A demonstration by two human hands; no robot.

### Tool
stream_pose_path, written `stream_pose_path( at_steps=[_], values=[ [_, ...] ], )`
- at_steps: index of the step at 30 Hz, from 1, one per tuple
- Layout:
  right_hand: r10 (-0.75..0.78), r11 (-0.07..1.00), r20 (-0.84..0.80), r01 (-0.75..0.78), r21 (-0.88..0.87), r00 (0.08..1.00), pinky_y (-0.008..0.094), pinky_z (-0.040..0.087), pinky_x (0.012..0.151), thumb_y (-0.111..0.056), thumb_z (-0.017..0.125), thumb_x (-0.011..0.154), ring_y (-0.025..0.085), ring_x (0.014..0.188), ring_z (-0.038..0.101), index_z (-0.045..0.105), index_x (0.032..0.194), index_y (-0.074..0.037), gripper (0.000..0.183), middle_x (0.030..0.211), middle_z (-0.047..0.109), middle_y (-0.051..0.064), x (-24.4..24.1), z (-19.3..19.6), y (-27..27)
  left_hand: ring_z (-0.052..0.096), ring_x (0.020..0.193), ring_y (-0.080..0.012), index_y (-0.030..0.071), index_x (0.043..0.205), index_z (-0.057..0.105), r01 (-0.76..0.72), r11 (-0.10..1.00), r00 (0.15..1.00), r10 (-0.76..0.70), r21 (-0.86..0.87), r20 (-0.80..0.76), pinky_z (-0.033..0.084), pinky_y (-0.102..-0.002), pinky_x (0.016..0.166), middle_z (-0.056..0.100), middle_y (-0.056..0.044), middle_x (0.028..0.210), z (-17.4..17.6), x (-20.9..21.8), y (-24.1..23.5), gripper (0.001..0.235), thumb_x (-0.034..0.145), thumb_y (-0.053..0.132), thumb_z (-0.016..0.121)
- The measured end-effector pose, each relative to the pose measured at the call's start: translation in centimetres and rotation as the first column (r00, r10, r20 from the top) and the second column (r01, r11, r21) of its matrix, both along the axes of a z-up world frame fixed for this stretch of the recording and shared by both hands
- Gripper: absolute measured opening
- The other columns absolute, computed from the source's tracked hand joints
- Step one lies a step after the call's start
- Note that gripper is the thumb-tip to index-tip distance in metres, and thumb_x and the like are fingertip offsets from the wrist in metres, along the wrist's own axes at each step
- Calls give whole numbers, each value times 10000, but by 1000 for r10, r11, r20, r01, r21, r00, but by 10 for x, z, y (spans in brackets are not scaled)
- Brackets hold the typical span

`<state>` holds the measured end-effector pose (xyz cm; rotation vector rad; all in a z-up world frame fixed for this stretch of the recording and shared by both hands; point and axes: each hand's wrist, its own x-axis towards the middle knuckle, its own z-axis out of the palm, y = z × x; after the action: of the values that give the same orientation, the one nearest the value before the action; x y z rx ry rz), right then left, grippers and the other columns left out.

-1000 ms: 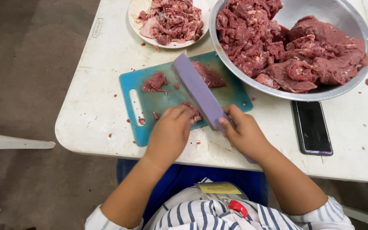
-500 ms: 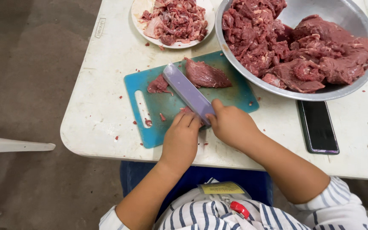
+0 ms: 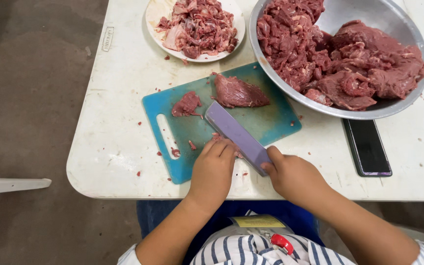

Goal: The person cuts raw meat into smaller pieces using a cleaver on a blue cutting board. The person repeatedly picks up pieces of meat from a metal bowl, slices them, and places the cut pieces onto a white plate.

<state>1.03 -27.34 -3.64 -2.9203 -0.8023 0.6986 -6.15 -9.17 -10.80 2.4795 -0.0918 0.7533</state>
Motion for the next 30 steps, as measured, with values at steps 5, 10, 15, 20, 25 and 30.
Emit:
stream_pose_path(
  at_steps=[5,10,15,20,25,30],
  values=[
    [41,999,36,-42,28,998,543,593,744,-374,449,1033,458,877,742,526,1169,-122,296,859,733,228,17,-1,39,678,1050,-298,-24,1020,708,-4,999,1000,4,-39,7,512,-370,997,691,-146,984,0,-5,0,149,1016,84,606],
    [74,994,41,-77,78,996,580,577,747,-387,432,1032,500,869,721,502,1156,-118,304,871,712,250,23,-13,47,681,1059,-312,-39,1038,707,-38,998,999,40,-59,23,509,-395,1018,687,-161,988,-3,-5,-1,171,1029,74,580],
    [12,1000,-19,-11,15,1000,586,590,796,-380,452,1030,490,917,725,488,1176,-128,293,901,730,257,-4,-7,0,690,1054,-291,-31,1029,711,-51,995,998,54,-90,28,519,-386,1005,689,-143,982,5,-5,-1,159,1028,77,596],
    [-41,999,-19,40,-27,999,548,435,572,-432,441,1024,472,696,612,394,1032,-179,258,782,711,126,-11,-27,-26,601,963,-330,-21,1037,668,31,981,996,-15,-190,84,507,-436,908,659,-150,1067,3,-6,0,117,1005,-2,557],
    [85,996,37,-86,21,996,549,604,700,-352,457,1035,459,819,744,505,1147,-99,281,808,723,235,4,-12,14,686,1035,-290,-32,1005,703,-32,996,994,40,-79,99,549,-379,958,666,-129,960,11,-11,-1,99,995,27,624],
    [83,995,32,-84,50,996,512,609,716,-340,485,1031,423,822,755,534,1153,-111,264,799,732,204,4,-6,13,667,1024,-301,-6,1026,683,-76,984,989,95,-164,115,557,-400,916,641,-114,1000,11,-10,2,85,972,20,623]
  ],
)
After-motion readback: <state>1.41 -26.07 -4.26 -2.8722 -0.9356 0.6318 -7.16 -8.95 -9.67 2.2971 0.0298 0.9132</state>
